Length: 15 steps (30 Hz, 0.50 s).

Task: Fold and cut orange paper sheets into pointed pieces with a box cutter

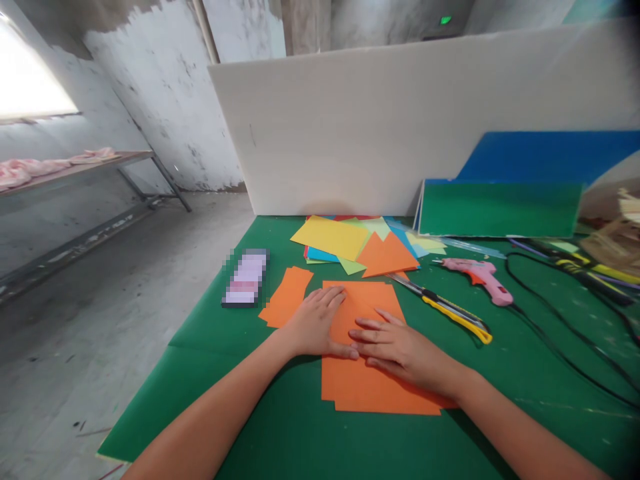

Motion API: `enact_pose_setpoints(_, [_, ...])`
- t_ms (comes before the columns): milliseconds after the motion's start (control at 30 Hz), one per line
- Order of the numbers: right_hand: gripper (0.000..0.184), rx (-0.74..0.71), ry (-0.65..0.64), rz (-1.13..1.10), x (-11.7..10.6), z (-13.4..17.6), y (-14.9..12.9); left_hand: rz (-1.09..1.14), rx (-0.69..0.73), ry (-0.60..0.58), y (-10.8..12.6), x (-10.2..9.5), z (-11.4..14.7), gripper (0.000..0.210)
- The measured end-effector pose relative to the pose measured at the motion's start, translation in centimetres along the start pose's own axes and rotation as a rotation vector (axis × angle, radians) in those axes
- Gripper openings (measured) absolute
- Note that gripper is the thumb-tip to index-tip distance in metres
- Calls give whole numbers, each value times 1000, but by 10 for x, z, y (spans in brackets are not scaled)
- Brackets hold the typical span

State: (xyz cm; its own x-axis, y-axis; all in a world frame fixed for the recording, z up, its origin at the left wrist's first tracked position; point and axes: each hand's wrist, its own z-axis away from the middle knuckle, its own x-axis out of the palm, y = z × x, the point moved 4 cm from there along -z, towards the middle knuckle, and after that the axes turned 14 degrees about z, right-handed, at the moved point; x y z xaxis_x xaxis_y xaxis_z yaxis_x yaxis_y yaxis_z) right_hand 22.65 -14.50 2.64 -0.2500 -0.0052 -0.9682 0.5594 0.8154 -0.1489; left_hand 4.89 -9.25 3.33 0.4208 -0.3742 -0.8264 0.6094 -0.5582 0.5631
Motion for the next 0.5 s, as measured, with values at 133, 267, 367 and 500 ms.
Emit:
enact_pose_setpoints(133, [33,-3,-14,3,-1,0,0,11,16,-8,-4,-3,-1,103])
enact_pose_setpoints(267, [35,-20,-18,2,-3,0,-1,-1,19,1,-8,-7,-3,73])
enact_pose_setpoints(367, [34,-21,-4,2,-3,0,-1,-31,-5,8,-8,-8,-4,54])
enact_pose_setpoints(500, [34,-27,-14,29,-1,0,-1,-77,-18,26,-4,-4,-4,55])
